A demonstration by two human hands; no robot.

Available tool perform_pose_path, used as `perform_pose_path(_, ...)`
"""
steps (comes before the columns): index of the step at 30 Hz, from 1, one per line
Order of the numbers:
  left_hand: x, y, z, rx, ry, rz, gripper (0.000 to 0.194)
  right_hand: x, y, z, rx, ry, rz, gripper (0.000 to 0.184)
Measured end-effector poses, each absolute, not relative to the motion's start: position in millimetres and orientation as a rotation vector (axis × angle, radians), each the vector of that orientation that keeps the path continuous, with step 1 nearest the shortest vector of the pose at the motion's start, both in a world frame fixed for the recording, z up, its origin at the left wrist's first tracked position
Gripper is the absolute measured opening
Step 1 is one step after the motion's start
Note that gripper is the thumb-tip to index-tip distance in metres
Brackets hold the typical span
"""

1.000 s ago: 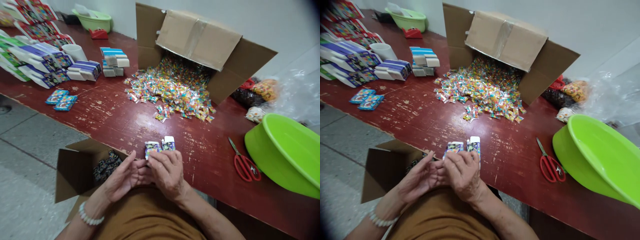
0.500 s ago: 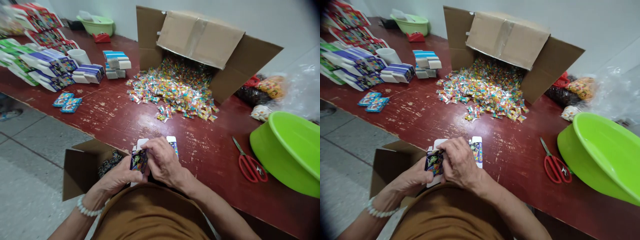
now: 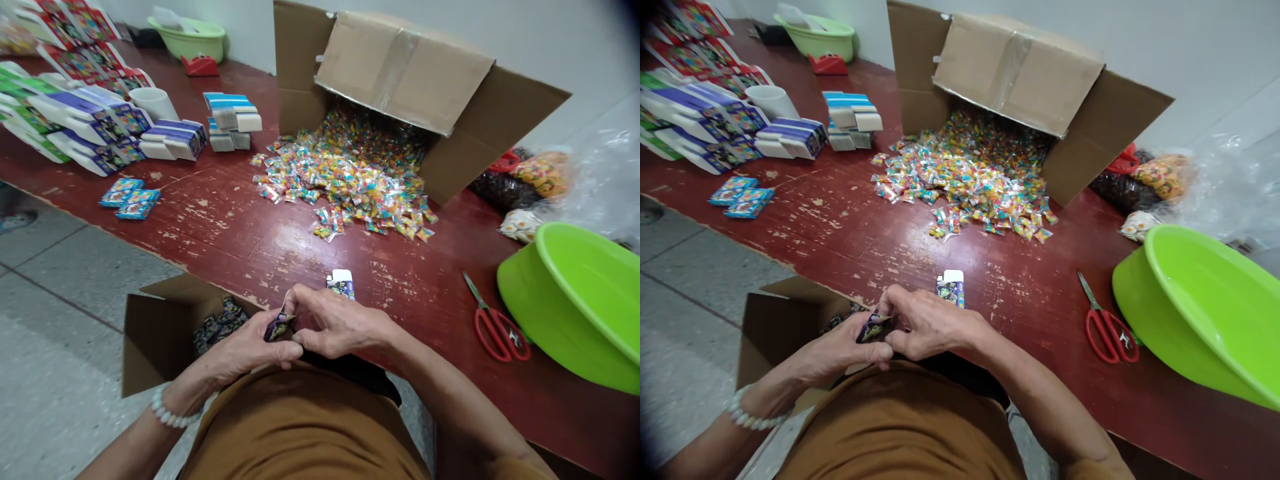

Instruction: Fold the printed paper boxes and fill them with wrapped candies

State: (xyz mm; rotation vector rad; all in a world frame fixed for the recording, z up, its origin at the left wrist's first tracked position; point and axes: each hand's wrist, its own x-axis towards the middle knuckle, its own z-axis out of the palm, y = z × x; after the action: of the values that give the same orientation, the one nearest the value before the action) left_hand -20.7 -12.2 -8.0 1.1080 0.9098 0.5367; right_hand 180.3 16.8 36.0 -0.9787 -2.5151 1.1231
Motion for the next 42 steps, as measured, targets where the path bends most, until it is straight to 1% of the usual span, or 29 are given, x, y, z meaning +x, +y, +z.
perform_pose_path(2,-19,-11,-10,1.073,0.964,0.584,0.018,179,12,38,-1.034,-2.562,1.015,0.034)
perform_pose_path(4,-17,-10,-11,1.027,1.023,0.619,0.017,176,8,39,-1.024,-2.53,0.952,0.033)
perform_pose_path(6,-15,-10,-9,0.955,1.086,0.657,0.019,172,6,35,-0.993,-2.356,0.902,0.031)
perform_pose_path(8,-13,-11,-8,0.889,1.127,0.72,0.025,167,7,26,-1.059,-2.091,0.881,0.032)
perform_pose_path(10,-10,-13,-6,0.849,1.119,0.776,0.029,162,10,14,-1.127,-1.857,1.046,0.027)
perform_pose_path(12,-8,-14,-6,0.861,1.101,0.808,0.029,157,12,3,-1.112,-1.664,1.36,0.02)
perform_pose_path(13,-8,-14,-5,0.898,1.118,0.817,0.029,155,12,-1,-1.093,-1.579,1.463,0.02)
perform_pose_path(14,-8,-14,-4,0.946,1.158,0.829,0.028,154,12,-3,-1.099,-1.508,1.499,0.021)
perform_pose_path(16,-7,-14,-2,1.013,1.251,0.888,0.028,153,12,-5,-1.176,-1.454,1.416,0.021)
perform_pose_path(17,-7,-15,-1,1.006,1.281,0.947,0.032,153,11,-5,-1.208,-1.468,1.356,0.021)
perform_pose_path(20,-3,-23,2,0.884,1.287,1.163,0.059,152,9,-5,-1.201,-1.478,1.307,0.018)
perform_pose_path(21,-1,-25,3,0.862,1.287,1.225,0.065,151,8,-6,-1.177,-1.439,1.321,0.024)
perform_pose_path(23,3,-30,4,0.867,1.291,1.296,0.074,146,6,-9,-1.123,-1.31,1.363,0.045)
perform_pose_path(24,3,-31,4,0.877,1.291,1.314,0.075,143,5,-11,-1.094,-1.247,1.376,0.048)
perform_pose_path(26,3,-31,3,0.902,1.291,1.304,0.07,138,3,-16,-1.023,-1.174,1.374,0.04)
perform_pose_path(29,-3,-27,2,0.917,1.281,1.255,0.052,136,3,-20,-0.946,-1.138,1.395,0.026)
perform_pose_path(31,-7,-24,2,0.899,1.255,1.212,0.042,137,6,-19,-0.962,-1.104,1.484,0.023)
perform_pose_path(33,-10,-22,1,0.865,1.237,1.168,0.036,141,11,-16,-1.007,-1.059,1.614,0.027)
perform_pose_path(36,-10,-21,-2,0.843,1.241,1.133,0.034,149,20,-10,-1.049,-0.996,1.767,0.033)
perform_pose_path(39,-9,-20,-5,0.886,1.261,1.142,0.033,154,27,-7,-1.016,-1.063,1.779,0.043)
perform_pose_path(40,-9,-21,-5,0.889,1.257,1.154,0.034,155,27,-7,-1.006,-1.14,1.745,0.042)
perform_pose_path(42,-8,-21,-4,0.829,1.233,1.176,0.046,156,27,-9,-1.007,-1.348,1.592,0.026)
